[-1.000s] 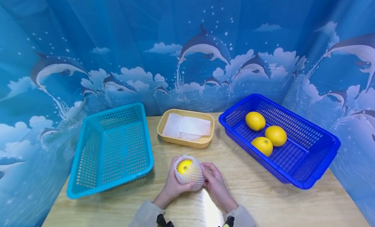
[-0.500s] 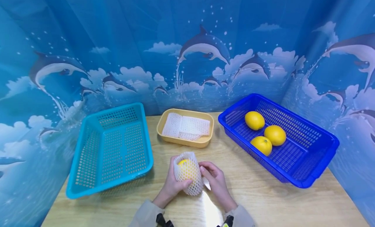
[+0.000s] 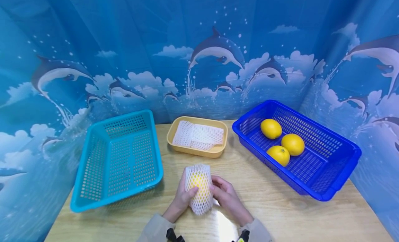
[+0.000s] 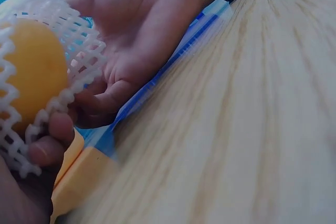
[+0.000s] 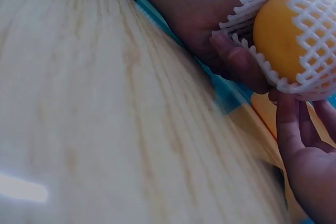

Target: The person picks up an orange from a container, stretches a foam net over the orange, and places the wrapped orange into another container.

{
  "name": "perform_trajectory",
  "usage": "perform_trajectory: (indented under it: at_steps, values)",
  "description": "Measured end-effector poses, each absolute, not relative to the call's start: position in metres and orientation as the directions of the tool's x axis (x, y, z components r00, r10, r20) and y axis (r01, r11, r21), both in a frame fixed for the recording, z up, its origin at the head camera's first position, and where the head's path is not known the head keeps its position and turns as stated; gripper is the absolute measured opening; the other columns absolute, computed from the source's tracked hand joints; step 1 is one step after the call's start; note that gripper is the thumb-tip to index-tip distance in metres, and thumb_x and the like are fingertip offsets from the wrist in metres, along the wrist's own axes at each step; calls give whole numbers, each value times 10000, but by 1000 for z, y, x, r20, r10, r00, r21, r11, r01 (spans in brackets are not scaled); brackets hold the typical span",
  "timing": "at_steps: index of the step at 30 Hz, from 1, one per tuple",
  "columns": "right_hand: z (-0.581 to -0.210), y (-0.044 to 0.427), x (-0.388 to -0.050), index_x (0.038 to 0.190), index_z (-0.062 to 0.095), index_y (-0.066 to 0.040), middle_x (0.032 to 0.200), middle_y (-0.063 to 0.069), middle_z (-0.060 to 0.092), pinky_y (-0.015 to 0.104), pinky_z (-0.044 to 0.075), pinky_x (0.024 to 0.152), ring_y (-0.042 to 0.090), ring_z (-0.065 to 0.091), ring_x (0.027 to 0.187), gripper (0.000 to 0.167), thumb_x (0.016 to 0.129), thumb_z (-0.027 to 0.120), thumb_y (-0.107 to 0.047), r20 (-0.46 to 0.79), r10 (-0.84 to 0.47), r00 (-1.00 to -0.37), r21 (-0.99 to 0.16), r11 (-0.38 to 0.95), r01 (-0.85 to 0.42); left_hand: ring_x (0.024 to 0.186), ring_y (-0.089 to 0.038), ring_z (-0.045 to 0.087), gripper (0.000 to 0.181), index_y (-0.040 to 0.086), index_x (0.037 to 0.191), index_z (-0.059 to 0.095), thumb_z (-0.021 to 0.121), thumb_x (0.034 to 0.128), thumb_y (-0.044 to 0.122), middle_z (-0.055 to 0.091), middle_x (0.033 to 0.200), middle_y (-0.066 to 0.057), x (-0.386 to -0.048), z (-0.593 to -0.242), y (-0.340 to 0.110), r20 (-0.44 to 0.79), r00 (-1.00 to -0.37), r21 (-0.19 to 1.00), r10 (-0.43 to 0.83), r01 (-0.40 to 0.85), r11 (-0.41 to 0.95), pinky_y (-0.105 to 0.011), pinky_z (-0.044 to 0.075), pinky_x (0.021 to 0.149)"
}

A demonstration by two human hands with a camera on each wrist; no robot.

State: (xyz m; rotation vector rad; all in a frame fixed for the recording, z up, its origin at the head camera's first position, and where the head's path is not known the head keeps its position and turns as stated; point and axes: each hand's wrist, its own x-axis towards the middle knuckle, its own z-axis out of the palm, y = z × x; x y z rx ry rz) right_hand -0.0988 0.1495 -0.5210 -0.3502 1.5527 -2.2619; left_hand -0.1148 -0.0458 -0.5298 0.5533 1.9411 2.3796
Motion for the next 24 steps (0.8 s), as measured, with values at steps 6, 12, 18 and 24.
perform_trajectory:
  at_steps: [6,12,18,24]
  values:
    - [-523,149,-98,1410,421,44,1333,71,562,351,451,1032,193,557,1207,439,985,496,-34,19,-438,-899,-925,-349,150,989,-178,614,618,15,1327,426,671,868,349,614,1146,-88,-114,-530,-48,285,-938,950,198,249,-189,-299,500,910]
    - [-522,147,-99,1363,474,2,1336,83,550,356,457,1021,199,541,1212,391,974,509,-25,10,-393,-919,-923,-356,142,860,-145,637,464,77,1219,509,636,901,390,666,1043,-41,-115,-530,-50,275,-952,961,136,270,-57,-275,527,769]
    - [-522,146,-100,1362,479,-6,1335,86,542,363,451,1036,192,559,1203,352,1013,436,-23,59,-416,-907,-890,-434,141,881,-161,634,401,49,1218,541,607,911,299,629,1061,-69,-116,-528,-50,217,-970,976,108,212,-55,-275,538,765]
    - [-521,146,-100,1294,556,-57,1280,65,590,333,474,1005,167,599,1140,334,1013,389,10,90,-393,-915,-838,-527,143,1029,-148,596,481,2,1313,524,534,953,321,626,1172,-107,-117,-522,-48,56,-994,990,95,43,-131,-238,474,924]
